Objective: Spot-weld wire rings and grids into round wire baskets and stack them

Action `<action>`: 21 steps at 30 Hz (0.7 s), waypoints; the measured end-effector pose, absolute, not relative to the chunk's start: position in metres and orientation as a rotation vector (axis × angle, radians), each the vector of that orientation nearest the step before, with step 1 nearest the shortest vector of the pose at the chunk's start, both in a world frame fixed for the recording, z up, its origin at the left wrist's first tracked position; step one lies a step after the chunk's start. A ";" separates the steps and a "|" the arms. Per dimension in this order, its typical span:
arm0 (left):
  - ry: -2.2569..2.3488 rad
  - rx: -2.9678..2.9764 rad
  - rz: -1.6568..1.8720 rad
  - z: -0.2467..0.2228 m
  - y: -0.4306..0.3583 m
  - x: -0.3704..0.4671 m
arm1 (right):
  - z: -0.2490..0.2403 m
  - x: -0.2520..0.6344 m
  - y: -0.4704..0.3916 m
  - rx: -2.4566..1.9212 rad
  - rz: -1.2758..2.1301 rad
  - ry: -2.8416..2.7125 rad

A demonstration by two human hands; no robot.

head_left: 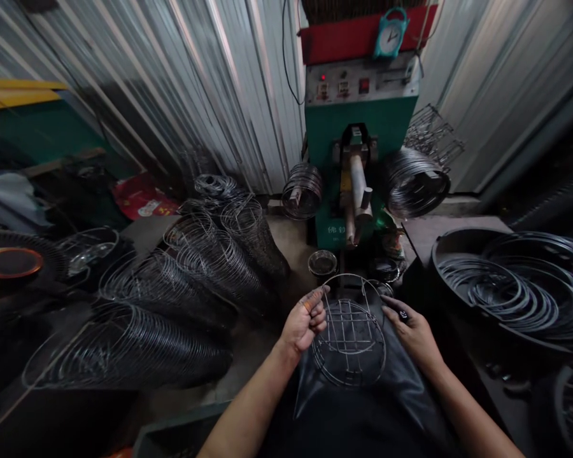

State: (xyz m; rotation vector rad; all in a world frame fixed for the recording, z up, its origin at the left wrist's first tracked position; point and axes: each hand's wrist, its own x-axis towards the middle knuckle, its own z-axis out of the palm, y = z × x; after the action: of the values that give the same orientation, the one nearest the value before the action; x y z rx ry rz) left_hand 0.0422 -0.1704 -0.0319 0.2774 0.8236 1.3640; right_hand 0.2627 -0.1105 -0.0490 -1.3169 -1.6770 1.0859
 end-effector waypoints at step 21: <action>1.023 0.640 1.431 -0.036 -0.194 0.028 | -0.054 0.253 -0.112 -1.319 1.342 -1.393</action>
State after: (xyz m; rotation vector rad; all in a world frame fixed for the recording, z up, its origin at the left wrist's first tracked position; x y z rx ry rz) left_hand 0.0284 -0.1936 -0.0362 0.6405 1.0234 1.4307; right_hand 0.2530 -0.1119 -0.0542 -1.3193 -1.3934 1.3421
